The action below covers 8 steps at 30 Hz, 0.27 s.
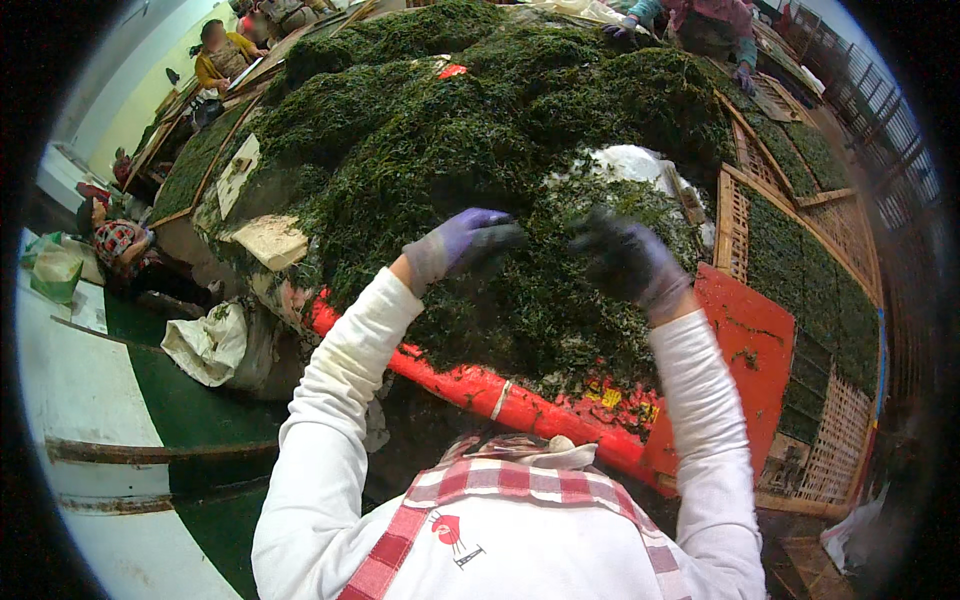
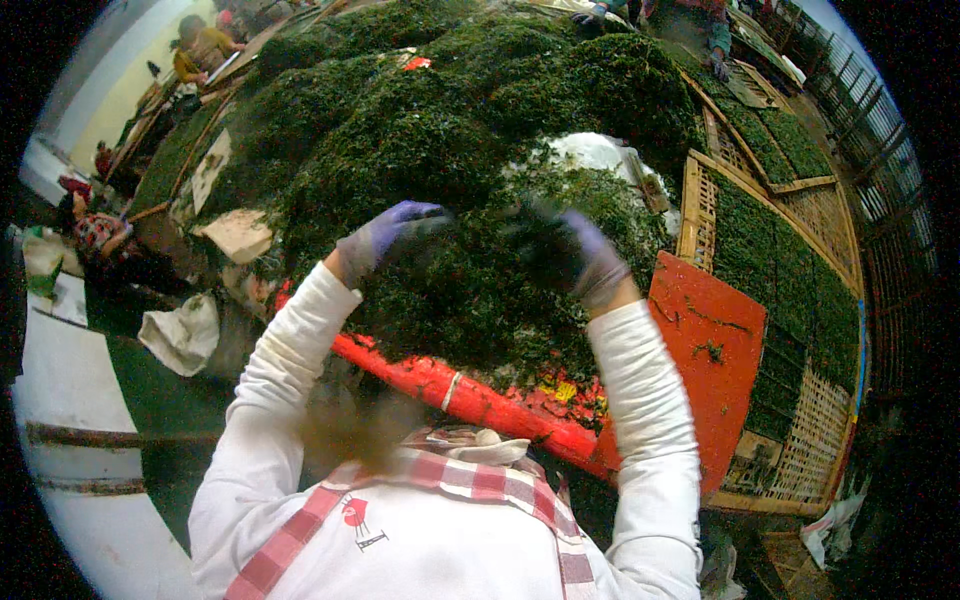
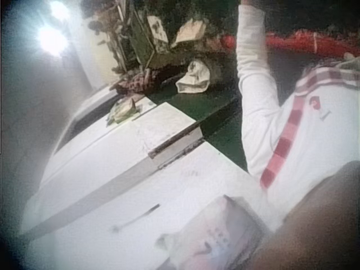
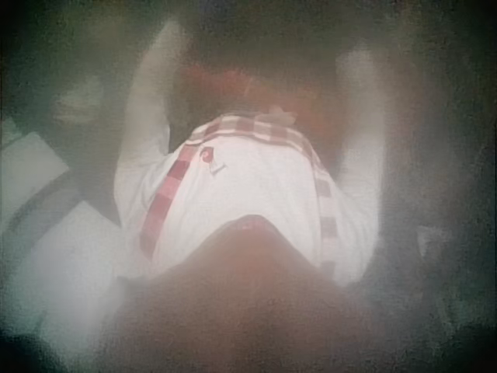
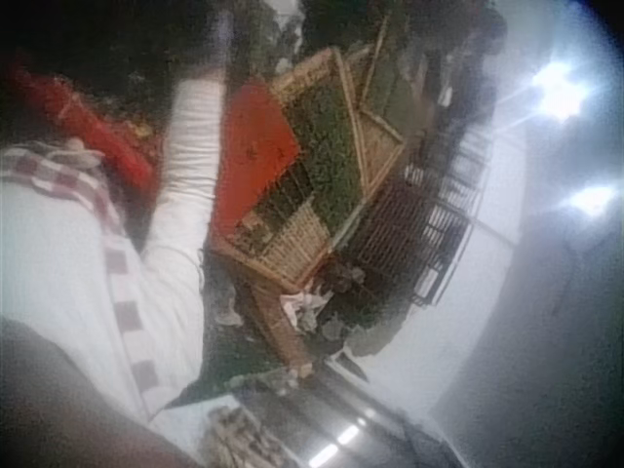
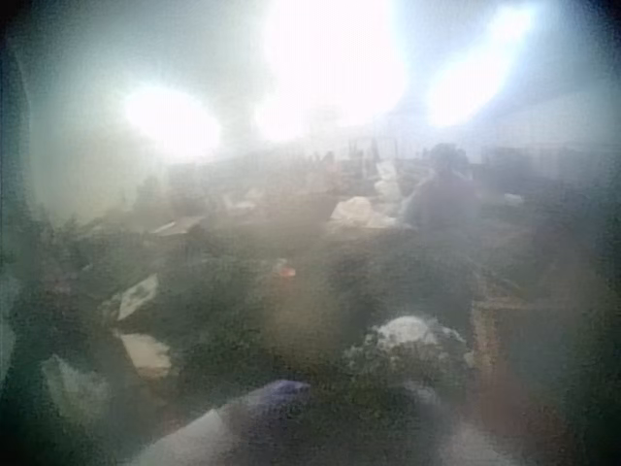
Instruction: The person repeatedly picks up handfuls of green seaweed from a large pile, places them into a rectangular wooden frame on a woven mat, and presses the seaweed flat with a wooden block. The person then removes the block and repeats the cycle.
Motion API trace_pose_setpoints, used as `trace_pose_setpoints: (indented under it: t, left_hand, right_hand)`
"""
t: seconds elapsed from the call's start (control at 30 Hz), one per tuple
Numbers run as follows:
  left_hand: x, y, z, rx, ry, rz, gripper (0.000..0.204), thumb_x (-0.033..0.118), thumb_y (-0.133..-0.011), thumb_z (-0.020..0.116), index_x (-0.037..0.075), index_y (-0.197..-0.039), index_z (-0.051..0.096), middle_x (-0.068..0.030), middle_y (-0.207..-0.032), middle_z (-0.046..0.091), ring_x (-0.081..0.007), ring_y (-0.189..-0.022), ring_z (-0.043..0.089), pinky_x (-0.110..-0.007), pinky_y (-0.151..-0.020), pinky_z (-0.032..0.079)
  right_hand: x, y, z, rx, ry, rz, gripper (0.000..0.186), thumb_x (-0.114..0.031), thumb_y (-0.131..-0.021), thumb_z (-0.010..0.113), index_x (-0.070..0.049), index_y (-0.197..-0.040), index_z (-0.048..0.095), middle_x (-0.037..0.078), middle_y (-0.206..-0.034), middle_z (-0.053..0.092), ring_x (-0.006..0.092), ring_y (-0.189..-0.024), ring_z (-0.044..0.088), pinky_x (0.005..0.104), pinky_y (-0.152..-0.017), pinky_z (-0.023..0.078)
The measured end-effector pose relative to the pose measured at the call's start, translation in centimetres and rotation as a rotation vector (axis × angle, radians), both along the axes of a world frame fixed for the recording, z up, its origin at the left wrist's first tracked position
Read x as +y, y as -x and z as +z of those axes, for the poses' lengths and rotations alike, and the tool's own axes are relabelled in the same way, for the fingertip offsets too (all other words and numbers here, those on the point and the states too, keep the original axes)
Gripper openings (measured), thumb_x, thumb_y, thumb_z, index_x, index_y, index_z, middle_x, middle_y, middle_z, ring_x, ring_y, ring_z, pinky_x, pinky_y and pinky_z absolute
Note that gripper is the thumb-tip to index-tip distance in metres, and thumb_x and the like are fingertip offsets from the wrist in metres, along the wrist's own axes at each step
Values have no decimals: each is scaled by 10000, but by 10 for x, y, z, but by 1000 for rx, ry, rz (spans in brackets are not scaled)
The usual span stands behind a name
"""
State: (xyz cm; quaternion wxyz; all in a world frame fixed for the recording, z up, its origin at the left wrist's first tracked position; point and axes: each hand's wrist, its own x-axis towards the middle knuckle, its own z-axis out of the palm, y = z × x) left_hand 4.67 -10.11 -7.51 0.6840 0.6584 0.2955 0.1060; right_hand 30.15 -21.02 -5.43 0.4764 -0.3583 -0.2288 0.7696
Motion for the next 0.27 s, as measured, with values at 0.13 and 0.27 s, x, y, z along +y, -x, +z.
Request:
trace_pose_setpoints:
  t: [0.13, 0.27]
  left_hand:
    - [-27, -44, 3, 92, -308, -177, 313, 269, -933, 537, 22, -1117, 594, -60, -990, 644, -134, -863, 582, -300, -767, 484]
    - [-35, -29, -40, 221, -484, -252, 394, 316, -924, 544, 70, -1232, 543, -132, -1188, 597, -254, -1033, 568, -332, -936, 417]
  right_hand:
    - [-2, 48, -58, 319, 27, 21, 377, -395, -961, 436, -79, -1069, 610, 92, -965, 671, 203, -844, 627, 351, -764, 513]
    - [6, 38, -64, -15, -209, -63, 370, -372, -964, 438, -66, -1080, 610, 101, -958, 677, 245, -847, 639, 386, -809, 517]
